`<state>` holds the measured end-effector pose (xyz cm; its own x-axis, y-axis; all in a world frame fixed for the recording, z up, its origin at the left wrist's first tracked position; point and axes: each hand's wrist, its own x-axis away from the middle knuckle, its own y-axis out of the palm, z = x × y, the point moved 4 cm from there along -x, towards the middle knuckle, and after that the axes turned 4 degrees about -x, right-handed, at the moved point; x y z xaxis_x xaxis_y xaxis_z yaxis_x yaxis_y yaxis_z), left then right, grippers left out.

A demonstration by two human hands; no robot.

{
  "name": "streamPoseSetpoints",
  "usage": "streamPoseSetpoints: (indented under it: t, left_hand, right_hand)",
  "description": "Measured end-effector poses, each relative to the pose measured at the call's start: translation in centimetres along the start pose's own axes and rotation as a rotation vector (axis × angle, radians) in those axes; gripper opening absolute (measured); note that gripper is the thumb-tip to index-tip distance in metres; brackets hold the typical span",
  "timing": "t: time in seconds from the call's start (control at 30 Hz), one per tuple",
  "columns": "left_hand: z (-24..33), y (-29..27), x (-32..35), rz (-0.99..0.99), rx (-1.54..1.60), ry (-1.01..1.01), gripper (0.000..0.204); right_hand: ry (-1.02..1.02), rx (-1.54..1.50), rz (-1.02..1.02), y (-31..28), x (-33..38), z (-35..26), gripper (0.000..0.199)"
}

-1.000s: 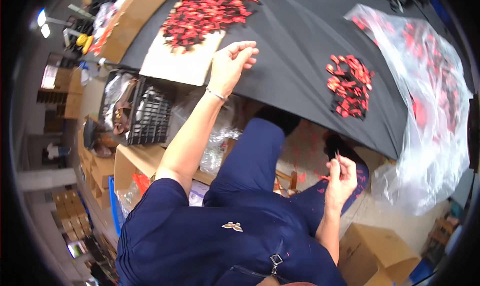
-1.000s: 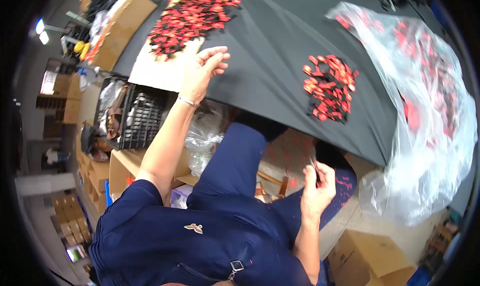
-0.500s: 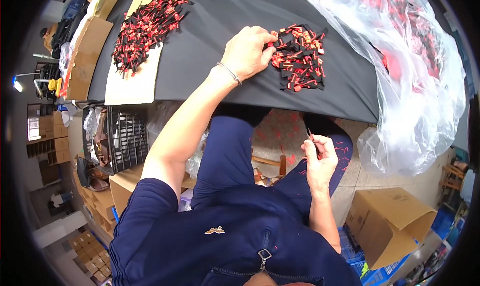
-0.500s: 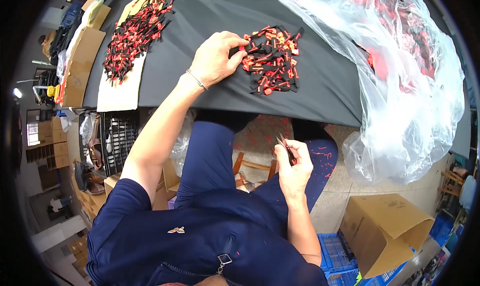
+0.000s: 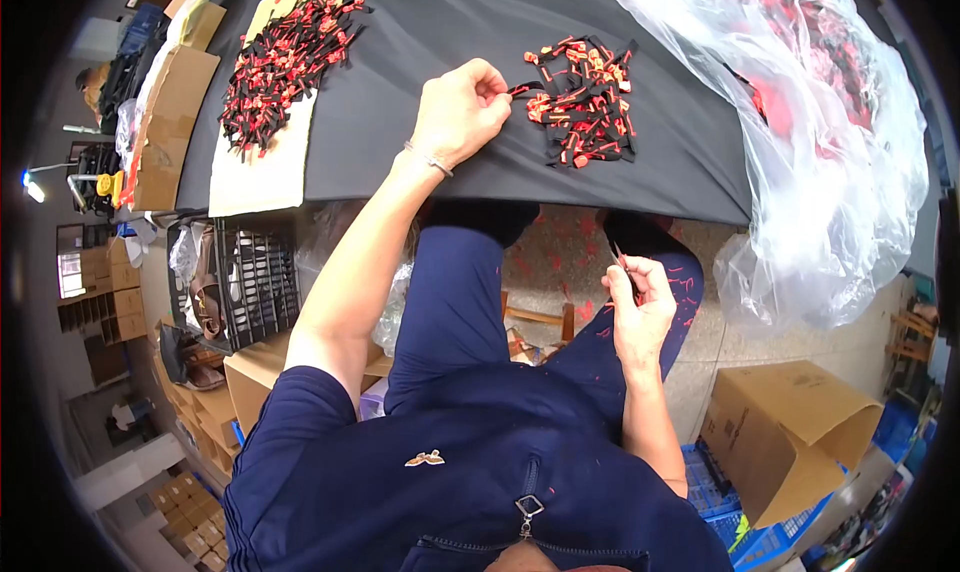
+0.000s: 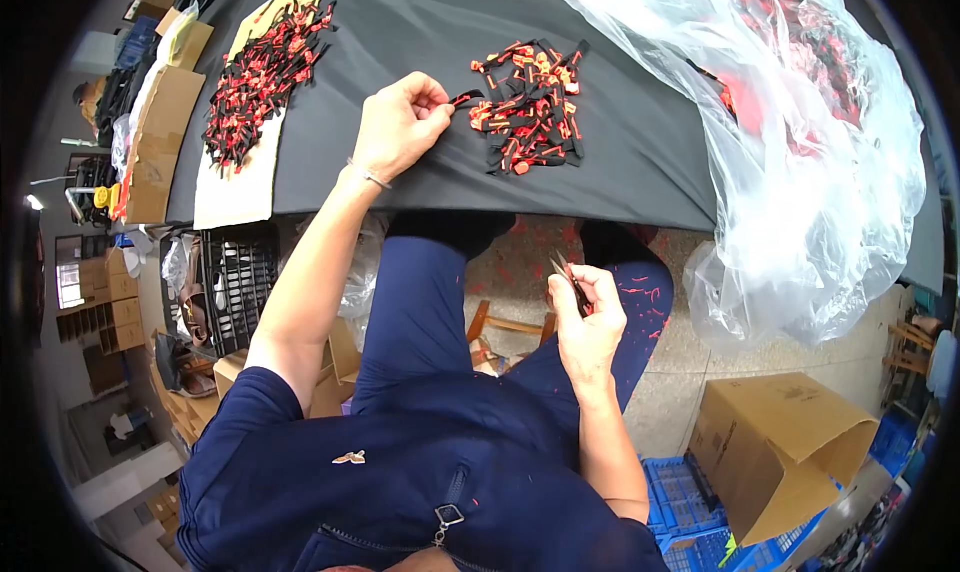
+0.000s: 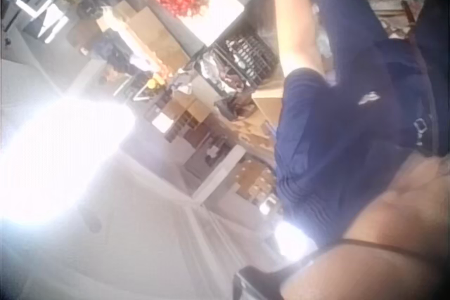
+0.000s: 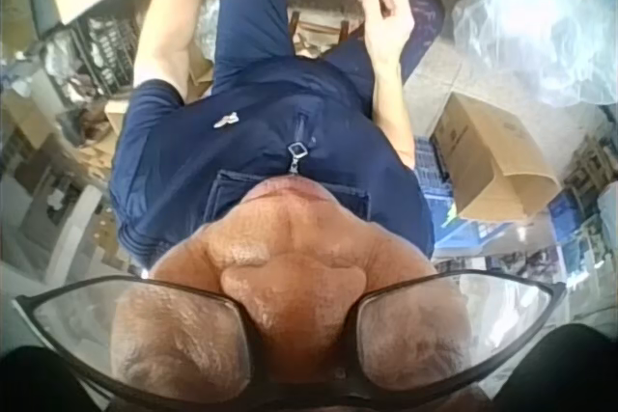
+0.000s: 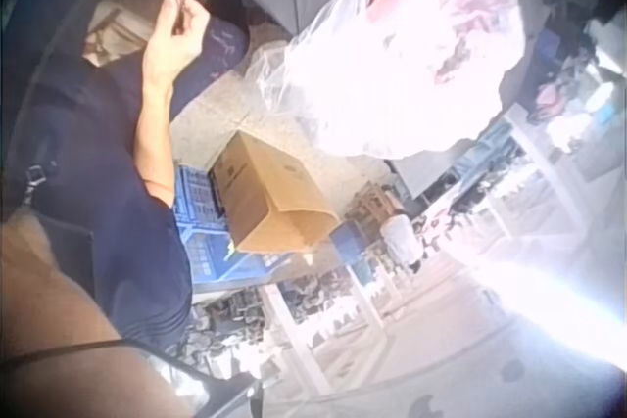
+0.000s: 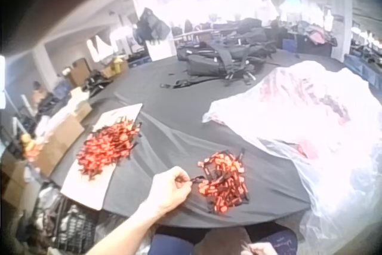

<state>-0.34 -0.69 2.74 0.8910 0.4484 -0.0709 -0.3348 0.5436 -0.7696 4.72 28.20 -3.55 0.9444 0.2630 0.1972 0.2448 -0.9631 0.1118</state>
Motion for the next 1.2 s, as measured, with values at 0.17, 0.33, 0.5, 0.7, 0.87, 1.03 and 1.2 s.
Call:
streamPoseSetpoints:
  t: [0.17, 0.33, 0.5, 0.7, 0.87, 1.03, 1.2]
  left_hand:
    - [0.8, 0.9, 4.4, -0.18, 0.524, -0.118, 0.022]
    - [4.4, 2.0, 9.9, -0.422, 0.774, -0.202, 0.018]
    - [5.8, 2.9, 12.9, -0.516, 0.898, -0.218, 0.018]
    - [6.9, 3.0, 15.0, -0.568, 0.976, -0.218, 0.021]
    - [6.9, 3.1, 15.4, -0.56, 0.933, -0.172, 0.02]
    - [6.8, 3.3, 15.3, -0.55, 0.808, -0.104, 0.019]
    - [6.7, 3.7, 15.2, -0.567, 0.819, -0.128, 0.019]
  right_hand:
    - [-0.052, -0.023, 0.035, 0.5, 0.1, -1.4, 0.028]
    - [-0.582, 0.186, -0.011, 2.5, 0.6, -5.7, 0.045]
    - [-0.818, 0.657, 0.036, 2.1, 1.5, -7.6, 0.038]
    - [-0.762, 0.656, 0.07, 0.3, 2.6, -7.0, 0.027]
    - [-0.72, 0.625, 0.068, -0.5, 3.3, -6.9, 0.024]
    - [-0.709, 0.684, 0.049, -0.6, 3.6, -7.4, 0.019]
    - [-0.577, 0.5, 0.051, -1.1, 3.4, -6.0, 0.017]
